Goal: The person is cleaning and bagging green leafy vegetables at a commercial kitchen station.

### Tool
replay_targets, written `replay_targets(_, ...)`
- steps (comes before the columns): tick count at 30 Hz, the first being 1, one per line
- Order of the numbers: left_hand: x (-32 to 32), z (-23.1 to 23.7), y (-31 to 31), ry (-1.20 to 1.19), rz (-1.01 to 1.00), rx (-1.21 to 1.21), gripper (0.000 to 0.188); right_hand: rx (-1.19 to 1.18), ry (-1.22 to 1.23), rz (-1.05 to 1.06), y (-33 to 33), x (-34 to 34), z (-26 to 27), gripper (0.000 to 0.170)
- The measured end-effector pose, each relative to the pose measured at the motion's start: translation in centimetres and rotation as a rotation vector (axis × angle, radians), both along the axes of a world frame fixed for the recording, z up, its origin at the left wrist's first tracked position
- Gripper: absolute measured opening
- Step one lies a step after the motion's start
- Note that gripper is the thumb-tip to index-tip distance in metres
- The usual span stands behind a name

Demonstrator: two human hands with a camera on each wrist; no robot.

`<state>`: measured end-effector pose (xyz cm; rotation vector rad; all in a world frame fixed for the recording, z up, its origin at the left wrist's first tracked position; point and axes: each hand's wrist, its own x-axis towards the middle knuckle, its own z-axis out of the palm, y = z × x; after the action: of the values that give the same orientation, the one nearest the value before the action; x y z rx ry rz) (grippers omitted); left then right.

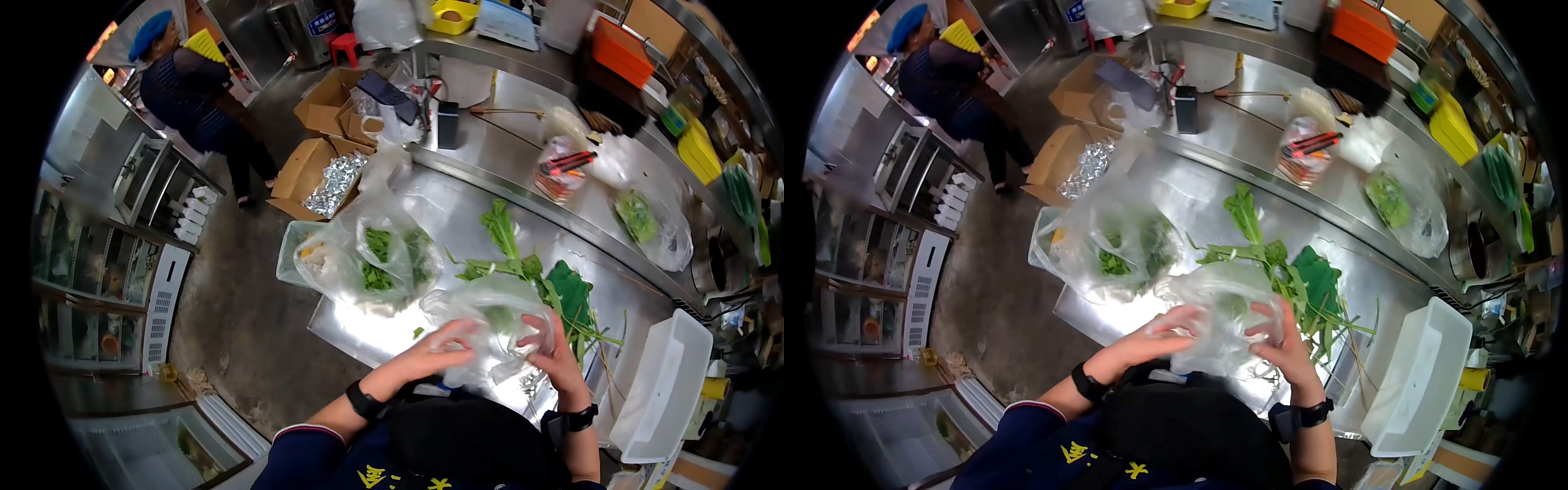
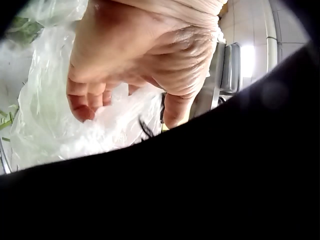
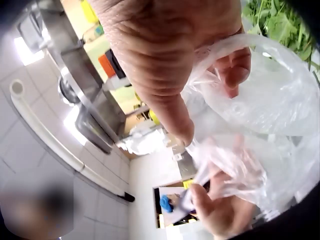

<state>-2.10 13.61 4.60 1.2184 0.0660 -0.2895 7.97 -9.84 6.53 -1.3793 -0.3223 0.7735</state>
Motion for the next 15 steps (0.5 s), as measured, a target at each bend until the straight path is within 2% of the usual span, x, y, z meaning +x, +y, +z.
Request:
replay_targets(1, 0.6, 0.4, 1.3, 0.005, -0.003, -0.016, 0.056, -0.114, -0.024, 0.042, 2.7, -0.4, 1.1, 0.088)
replay_targets(3, 2.7, 1.2, 3.8, -0.238, -0.359, 0.218, 0.055, -0.237, -0.298, 0.07, 7.0, -1.1, -0.7, 0.082)
replay_targets(4, 3.3, 1.5, 5.0, -0.358, -0.455, 0.345, 0.054, -0.268, -0.381, 0.049, 9.3, -1.6, -1.3, 0.079)
replay_targets(5, 3.4, 1.9, 6.6, -0.442, -0.406, 0.424, 0.055, -0.397, -0.456, 0.004, 11.0, -1.5, -0.9, 0.064)
replay_targets(7, 3.1, 3.3, 9.9, -0.512, -0.351, 0.494, 0.055, -0.423, -0.408, -0.032, 12.9, -0.7, -2.0, 0.058)
replay_targets(9, 2.5, 4.8, 13.8, -0.446, -0.21, 0.817, 0.057, -0.393, -0.316, -0.156, 13.4, 1.1, -2.9, 0.047)
replay_targets(10, 1.9, 4.7, 16.2, -0.466, -0.101, 0.794, 0.053, -0.334, -0.252, -0.339, 14.8, 2.0, -1.6, 0.043)
replay_targets(11, 1.2, 4.8, 18.5, -0.442, 0.043, 0.678, 0.042, -0.386, -0.275, -0.437, 15.6, 3.4, -0.4, 0.038)
replay_targets(12, 0.2, 5.3, 20.4, -0.277, 0.214, 0.466, 0.032, -0.24, -0.362, -0.535, 16.6, 5.0, -0.1, 0.035)
replay_targets(13, -0.8, 4.1, 22.2, -0.213, 0.445, 0.381, 0.024, -0.188, -0.415, -0.562, 17.5, 6.6, 0.3, 0.036)
replay_targets(15, -1.0, 1.5, 25.2, -0.037, 0.806, 0.238, 0.013, -0.233, -0.422, -0.577, 19.7, 9.9, 0.3, 0.04)
